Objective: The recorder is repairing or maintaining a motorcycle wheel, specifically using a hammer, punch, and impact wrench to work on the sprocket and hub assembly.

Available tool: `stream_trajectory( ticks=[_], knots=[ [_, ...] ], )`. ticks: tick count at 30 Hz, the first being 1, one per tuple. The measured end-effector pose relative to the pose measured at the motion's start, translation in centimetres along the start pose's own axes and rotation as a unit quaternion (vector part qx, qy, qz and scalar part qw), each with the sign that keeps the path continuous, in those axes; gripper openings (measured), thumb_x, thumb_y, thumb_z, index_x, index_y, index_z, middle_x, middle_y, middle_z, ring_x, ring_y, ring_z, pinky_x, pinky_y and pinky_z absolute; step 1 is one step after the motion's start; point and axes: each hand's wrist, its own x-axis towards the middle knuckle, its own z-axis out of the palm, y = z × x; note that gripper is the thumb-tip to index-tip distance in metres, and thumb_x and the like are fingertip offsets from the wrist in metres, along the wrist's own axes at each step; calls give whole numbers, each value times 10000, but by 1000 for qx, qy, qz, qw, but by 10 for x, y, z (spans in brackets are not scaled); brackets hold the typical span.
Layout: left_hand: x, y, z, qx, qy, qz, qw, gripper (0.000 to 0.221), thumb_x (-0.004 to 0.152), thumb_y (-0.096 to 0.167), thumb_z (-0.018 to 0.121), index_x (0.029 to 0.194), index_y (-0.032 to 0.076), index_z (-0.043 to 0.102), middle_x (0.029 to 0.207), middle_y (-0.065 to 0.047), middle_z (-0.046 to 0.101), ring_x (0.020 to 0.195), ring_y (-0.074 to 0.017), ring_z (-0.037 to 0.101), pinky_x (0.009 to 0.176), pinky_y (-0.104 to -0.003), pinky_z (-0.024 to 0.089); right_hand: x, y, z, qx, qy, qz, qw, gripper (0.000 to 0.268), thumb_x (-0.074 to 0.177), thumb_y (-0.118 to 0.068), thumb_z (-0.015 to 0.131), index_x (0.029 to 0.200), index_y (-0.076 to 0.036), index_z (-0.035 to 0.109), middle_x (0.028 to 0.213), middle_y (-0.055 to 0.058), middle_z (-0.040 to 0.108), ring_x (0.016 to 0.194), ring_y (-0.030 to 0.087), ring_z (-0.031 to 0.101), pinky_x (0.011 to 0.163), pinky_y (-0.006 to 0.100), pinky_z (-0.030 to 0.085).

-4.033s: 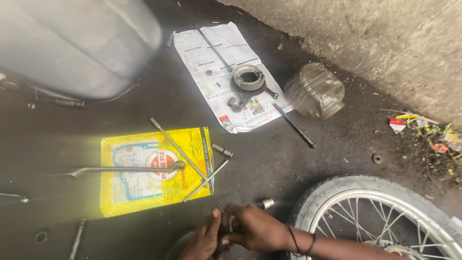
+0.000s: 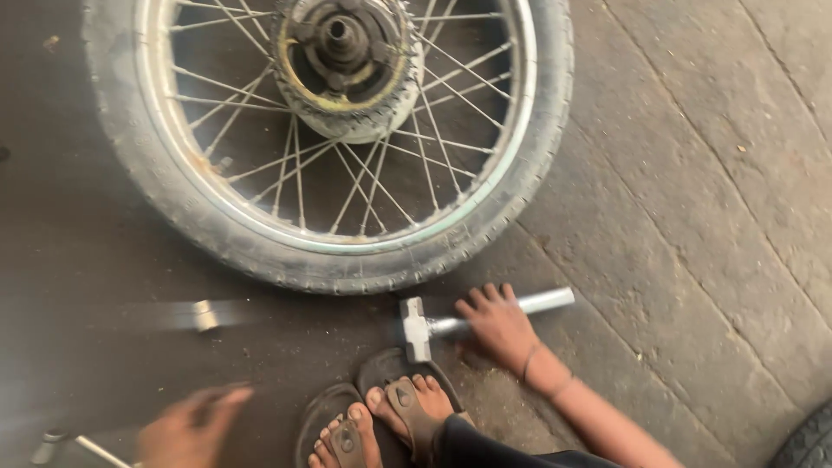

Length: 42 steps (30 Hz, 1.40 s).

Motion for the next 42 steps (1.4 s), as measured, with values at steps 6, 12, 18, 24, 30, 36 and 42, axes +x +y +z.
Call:
stream_trajectory(
  ticks=[6,12,18,24,30,36,42],
  knots=[
    [123,-233,70,3,405,197,893,271,905,359,811,1052,145,735,1083,-134,738,1252,-277,704,1152,-391,481,-26,25,10,-2,-152,21,988,393,802,-442,791,1020,-150,646,1027,58,650,1016,287,648,797,462,531],
    [-27,209,-97,-49,401,372,836,731,654,496,885,1203,59,678,1164,-166,701,1073,-363,679,940,-507,533,-121,36,38,9,-102,177,979,461,773,-433,759,1116,-155,629,1100,65,661,917,313,693,691,468,571],
    [-2,317,-89,308,82,448,836,1379,560,659,907,1603,110,192,1505,-259,358,1341,-449,390,1132,-558,302,-175,43,79,24,-239,296,925,480,841,-522,708,1217,-244,603,1031,28,678,897,268,725,730,429,609],
    [16,321,-81,315,107,424,842,1295,588,654,915,1566,164,222,1363,-227,522,1266,-462,471,1068,-569,378,-187,33,108,29,-218,296,929,394,860,-505,699,1119,-215,632,1028,42,686,933,288,712,761,451,594],
    [26,311,-99,376,80,419,823,1363,538,725,888,1573,117,242,1077,-180,700,1031,-373,677,942,-562,474,-185,40,120,54,-223,292,928,424,831,-529,742,1097,-215,638,1021,63,682,956,310,704,806,453,586],
    [19,259,-141,464,11,395,793,1368,546,764,870,1579,169,198,1017,-146,698,979,-330,692,869,-484,465,-183,34,94,84,-204,289,932,366,802,-465,771,1025,-202,648,997,51,691,926,317,705,796,464,577],
    [-7,203,-168,498,-44,339,797,1349,590,712,899,1574,186,142,1128,-148,678,1098,-328,645,918,-473,430,-187,39,101,78,-235,259,934,398,780,-481,799,1003,-191,643,980,50,703,926,320,704,802,463,576]
  ],
)
